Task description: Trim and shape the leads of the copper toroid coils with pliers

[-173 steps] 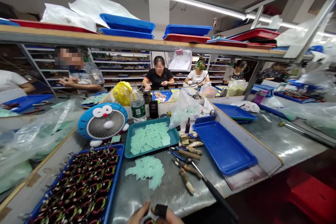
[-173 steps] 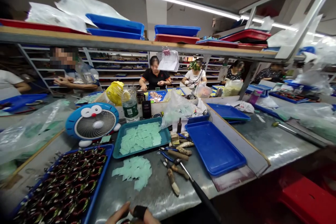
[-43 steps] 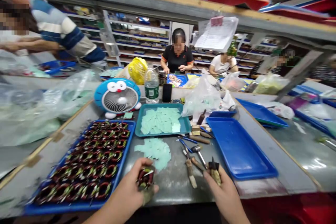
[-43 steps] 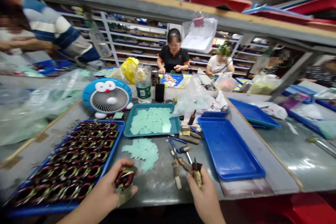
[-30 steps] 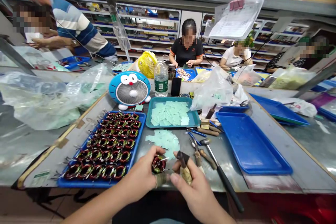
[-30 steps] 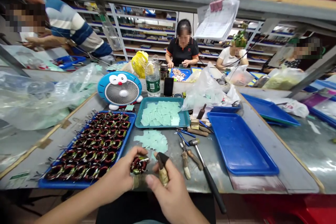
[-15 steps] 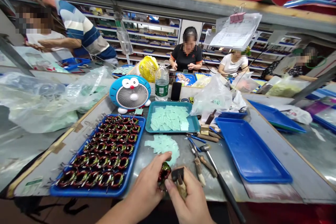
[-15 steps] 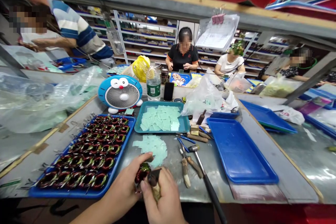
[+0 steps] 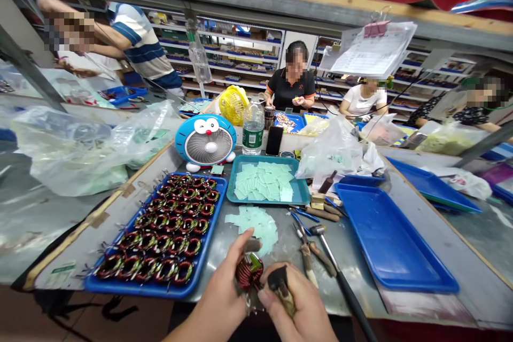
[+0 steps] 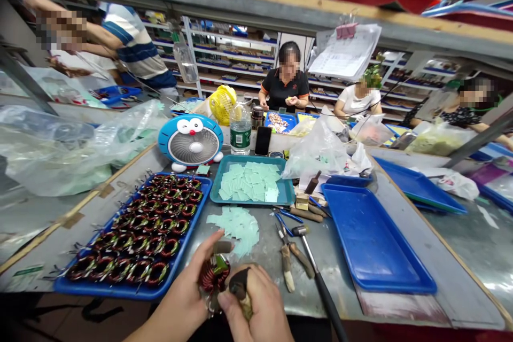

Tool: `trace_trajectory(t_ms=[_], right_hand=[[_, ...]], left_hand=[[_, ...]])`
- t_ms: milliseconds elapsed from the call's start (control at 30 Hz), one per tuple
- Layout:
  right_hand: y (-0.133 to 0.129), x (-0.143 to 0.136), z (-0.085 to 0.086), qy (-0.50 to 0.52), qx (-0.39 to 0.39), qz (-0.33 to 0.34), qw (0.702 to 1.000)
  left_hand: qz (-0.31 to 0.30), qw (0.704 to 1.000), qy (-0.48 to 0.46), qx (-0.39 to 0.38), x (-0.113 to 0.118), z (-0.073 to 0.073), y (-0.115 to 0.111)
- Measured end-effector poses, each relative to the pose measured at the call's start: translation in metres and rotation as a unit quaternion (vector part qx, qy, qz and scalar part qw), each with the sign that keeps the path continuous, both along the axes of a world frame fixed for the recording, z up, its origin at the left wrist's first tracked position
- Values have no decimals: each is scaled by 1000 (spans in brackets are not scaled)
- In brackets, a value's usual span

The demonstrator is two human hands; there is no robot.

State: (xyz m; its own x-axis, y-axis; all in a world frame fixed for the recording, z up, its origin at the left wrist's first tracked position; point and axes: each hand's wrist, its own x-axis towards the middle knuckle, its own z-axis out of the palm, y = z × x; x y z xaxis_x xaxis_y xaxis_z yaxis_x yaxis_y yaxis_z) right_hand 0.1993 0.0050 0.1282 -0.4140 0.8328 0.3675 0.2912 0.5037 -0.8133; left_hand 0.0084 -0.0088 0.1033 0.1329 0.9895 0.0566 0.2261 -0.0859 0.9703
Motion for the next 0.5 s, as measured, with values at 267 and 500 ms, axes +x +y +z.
trace_trajectory(t_ms=[267,500], right_hand=[[-6,3,-28,-30,122,12,992],[-8,1,-25,-19,94,-4,995]], left_hand=[[-163,878,-392,-221,-7,-5,-14],[-46,918,-358,-162,5,3,-9]])
